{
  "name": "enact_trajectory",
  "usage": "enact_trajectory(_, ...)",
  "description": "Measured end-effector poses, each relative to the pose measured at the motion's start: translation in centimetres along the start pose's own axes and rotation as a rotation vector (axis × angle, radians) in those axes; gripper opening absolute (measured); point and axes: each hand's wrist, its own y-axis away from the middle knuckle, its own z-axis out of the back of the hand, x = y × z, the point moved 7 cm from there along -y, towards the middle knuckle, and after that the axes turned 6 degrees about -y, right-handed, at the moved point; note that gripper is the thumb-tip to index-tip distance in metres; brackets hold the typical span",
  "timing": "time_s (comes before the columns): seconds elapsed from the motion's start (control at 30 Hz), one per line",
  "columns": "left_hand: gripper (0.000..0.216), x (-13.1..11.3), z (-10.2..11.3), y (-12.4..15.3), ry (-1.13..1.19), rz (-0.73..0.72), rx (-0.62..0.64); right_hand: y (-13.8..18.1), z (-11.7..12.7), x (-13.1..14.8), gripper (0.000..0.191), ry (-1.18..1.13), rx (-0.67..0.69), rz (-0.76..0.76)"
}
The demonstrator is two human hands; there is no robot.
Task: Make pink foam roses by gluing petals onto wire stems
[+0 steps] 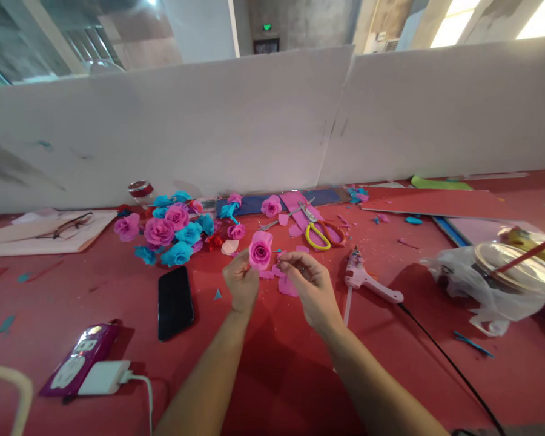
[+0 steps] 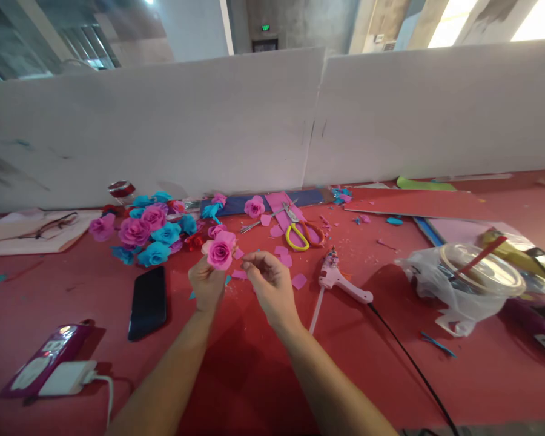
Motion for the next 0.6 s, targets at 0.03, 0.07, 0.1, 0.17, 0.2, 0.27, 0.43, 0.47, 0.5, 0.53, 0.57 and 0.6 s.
enact_trajectory(0.03, 0.012, -0.2, -0.1, 0.0, -0.009, -0.027, 0.032, 0.0, 0.1, 0.1, 0.012, 0.008, -0.001, 0.006)
enact_trajectory(0.07, 0.014, -0.3, -0.2, 0.0, -0.004, -0.044, 0.060, 0.0, 0.1, 0.2, 0.012, 0.016, -0.001, 0.014)
enact_trajectory(0.1, 0.015, -0.2, -0.4, 0.1, 0.014, -0.046, 0.079, 0.0, 0.2, 0.4, 0.012, 0.026, 0.002, 0.027)
enact_trajectory(0.17, 0.014, 0.6, -0.5, 0.2, 0.072, -0.008, 0.085, 0.0, 0.2, 0.8, 0.011, 0.057, 0.017, 0.061)
enact_trajectory(0.2, 0.012, 1.0, -0.7, 0.3, 0.098, 0.020, 0.085, 0.0, 0.2, 1.0, 0.010, 0.077, 0.025, 0.083)
enact_trajectory(0.27, 0.009, 1.9, -0.9, 0.4, 0.124, 0.078, 0.083, 0.0, 0.3, 1.5, 0.009, 0.115, 0.034, 0.123)
enact_trajectory(0.43, 0.011, 0.7, -1.0, 0.4, 0.092, -0.012, 0.125, 0.0, 0.2, 2.0, 0.012, 0.141, 0.030, 0.099)
enact_trajectory(0.47, 0.011, -0.2, -1.0, 0.4, 0.055, -0.095, 0.147, 0.0, 0.2, 2.1, 0.013, 0.143, 0.031, 0.090)
enact_trajectory(0.5, 0.013, -1.2, -1.0, 0.4, 0.009, -0.183, 0.170, 0.0, 0.2, 2.2, 0.014, 0.144, 0.032, 0.081)
enact_trajectory(0.53, 0.016, -2.1, -1.1, 0.5, -0.042, -0.262, 0.190, 0.0, 0.2, 2.3, 0.015, 0.145, 0.034, 0.072)
enact_trajectory(0.57, 0.018, -2.8, -1.1, 0.6, -0.093, -0.325, 0.204, -0.1, 0.2, 2.4, 0.016, 0.142, 0.038, 0.060)
enact_trajectory(0.6, 0.020, -3.3, -1.2, 0.7, -0.138, -0.370, 0.212, -0.1, 0.2, 2.5, 0.016, 0.138, 0.043, 0.046)
